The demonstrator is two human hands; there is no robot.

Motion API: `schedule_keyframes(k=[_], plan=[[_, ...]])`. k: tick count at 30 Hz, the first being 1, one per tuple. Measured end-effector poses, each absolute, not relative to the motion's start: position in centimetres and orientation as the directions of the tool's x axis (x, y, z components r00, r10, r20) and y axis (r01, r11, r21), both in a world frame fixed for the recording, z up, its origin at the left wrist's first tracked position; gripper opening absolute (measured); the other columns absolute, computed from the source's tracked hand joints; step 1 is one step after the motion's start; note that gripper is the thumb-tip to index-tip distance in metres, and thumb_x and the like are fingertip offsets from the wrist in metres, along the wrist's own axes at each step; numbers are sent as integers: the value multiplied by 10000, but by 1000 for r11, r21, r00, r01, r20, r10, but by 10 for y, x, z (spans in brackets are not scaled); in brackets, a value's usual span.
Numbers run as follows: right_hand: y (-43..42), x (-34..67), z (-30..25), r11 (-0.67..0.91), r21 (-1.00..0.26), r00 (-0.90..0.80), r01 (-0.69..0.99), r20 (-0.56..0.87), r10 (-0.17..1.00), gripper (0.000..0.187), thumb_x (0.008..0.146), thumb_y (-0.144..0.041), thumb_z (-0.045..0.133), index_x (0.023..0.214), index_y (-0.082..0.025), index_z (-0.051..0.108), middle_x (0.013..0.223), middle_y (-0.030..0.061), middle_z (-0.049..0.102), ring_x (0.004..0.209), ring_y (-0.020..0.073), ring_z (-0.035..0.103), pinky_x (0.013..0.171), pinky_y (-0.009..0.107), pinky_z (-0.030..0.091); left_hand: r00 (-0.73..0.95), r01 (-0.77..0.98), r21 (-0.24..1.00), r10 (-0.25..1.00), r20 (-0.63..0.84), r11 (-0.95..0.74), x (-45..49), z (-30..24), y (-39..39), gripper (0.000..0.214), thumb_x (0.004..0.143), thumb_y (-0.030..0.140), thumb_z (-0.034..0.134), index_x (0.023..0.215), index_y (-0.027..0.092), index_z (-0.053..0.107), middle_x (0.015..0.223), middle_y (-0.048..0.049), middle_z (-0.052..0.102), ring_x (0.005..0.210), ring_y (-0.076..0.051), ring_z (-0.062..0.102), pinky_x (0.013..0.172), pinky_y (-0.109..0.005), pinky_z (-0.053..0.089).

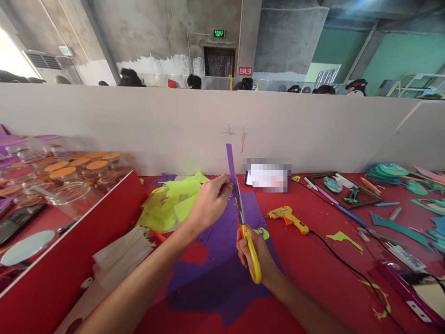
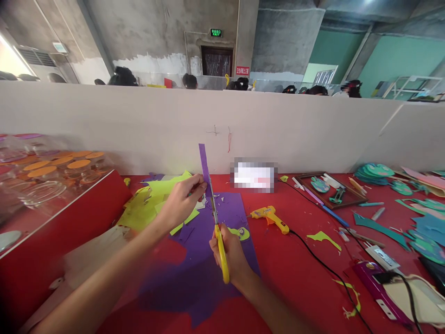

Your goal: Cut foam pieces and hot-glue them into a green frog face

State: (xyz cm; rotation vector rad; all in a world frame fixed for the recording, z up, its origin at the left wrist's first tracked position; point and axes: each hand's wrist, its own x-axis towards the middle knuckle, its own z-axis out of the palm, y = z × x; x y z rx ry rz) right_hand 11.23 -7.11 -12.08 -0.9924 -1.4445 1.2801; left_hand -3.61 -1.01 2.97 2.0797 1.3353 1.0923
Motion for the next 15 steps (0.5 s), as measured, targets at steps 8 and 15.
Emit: schedule_keyframes(k=[8, 15], plan=[[-74, 112, -115, 78, -994, -241, -73, 93, 966, 514, 855, -735, 533, 819, -233, 433, 517, -116, 353, 342, 50, 312, 333, 179, 283, 185, 532, 727, 897, 401, -434, -34, 30, -11, 326, 996, 336, 410, 703, 197, 367, 609, 45, 406, 564, -107, 357, 568, -276, 257], [-77, 112, -113, 94, -994, -227, -57, 104, 968, 484, 869, -698, 545, 814, -230, 435, 502, -113, 376, 335, 58, 362, 339, 180, 300, 133, 505, 742, 889, 437, -440, -28, 20, -9, 318, 979, 280, 433, 694, 203, 316, 583, 47, 386, 546, -105, 335, 559, -272, 264]])
